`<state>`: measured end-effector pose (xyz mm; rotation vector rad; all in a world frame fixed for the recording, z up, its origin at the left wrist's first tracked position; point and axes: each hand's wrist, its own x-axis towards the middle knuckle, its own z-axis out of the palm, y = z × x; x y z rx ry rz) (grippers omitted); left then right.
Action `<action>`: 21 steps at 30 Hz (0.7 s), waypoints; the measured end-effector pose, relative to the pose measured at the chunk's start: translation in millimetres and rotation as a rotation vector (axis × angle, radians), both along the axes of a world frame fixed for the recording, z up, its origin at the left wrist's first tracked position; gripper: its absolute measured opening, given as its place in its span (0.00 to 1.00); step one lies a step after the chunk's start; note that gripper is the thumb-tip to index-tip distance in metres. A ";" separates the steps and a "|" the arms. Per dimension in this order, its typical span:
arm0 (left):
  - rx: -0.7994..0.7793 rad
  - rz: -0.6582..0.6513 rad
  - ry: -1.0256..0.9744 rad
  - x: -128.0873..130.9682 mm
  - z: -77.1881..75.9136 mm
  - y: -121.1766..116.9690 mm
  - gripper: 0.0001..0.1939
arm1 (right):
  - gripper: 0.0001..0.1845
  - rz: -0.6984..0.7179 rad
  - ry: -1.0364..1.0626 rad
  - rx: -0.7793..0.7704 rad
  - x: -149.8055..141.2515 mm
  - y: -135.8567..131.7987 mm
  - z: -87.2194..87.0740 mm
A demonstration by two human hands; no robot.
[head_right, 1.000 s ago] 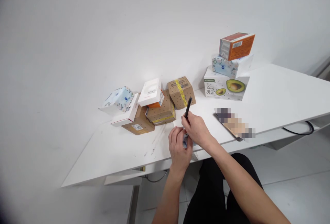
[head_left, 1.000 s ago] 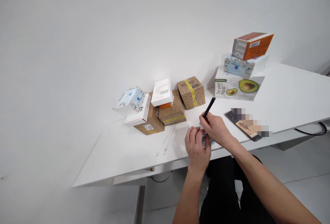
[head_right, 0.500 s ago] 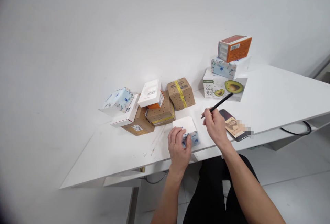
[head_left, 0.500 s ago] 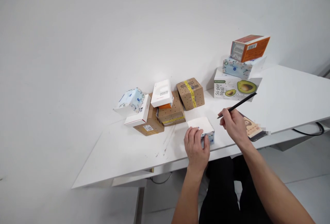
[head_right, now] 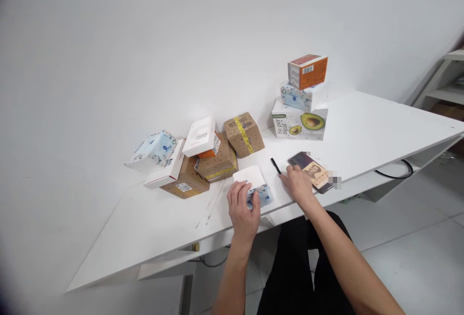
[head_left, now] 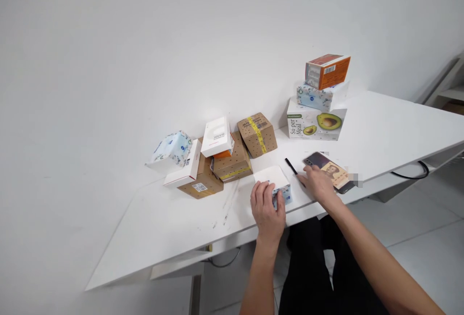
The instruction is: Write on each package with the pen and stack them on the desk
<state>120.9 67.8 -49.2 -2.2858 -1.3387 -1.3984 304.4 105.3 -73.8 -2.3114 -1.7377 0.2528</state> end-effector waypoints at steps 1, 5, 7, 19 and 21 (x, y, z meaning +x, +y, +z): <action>0.001 -0.002 0.002 0.1 -0.4 0.0 0.13 | 0.20 -0.044 -0.053 0.046 6.5 -3.7 0.1; 0.017 -0.006 -0.008 1.1 -4.2 0.8 0.14 | 0.31 -0.244 -0.123 0.073 36.2 -14.0 -4.9; 0.024 -0.004 -0.015 1.6 -6.2 1.1 0.14 | 0.33 -0.241 -0.069 0.027 46.8 -14.7 -8.8; 0.050 0.005 0.000 1.7 -8.3 -1.5 0.15 | 0.32 -0.308 0.828 0.286 52.9 -40.4 8.8; 0.057 0.013 -0.012 2.8 -9.8 -0.9 0.15 | 0.30 -0.340 1.324 0.348 42.2 -58.0 26.0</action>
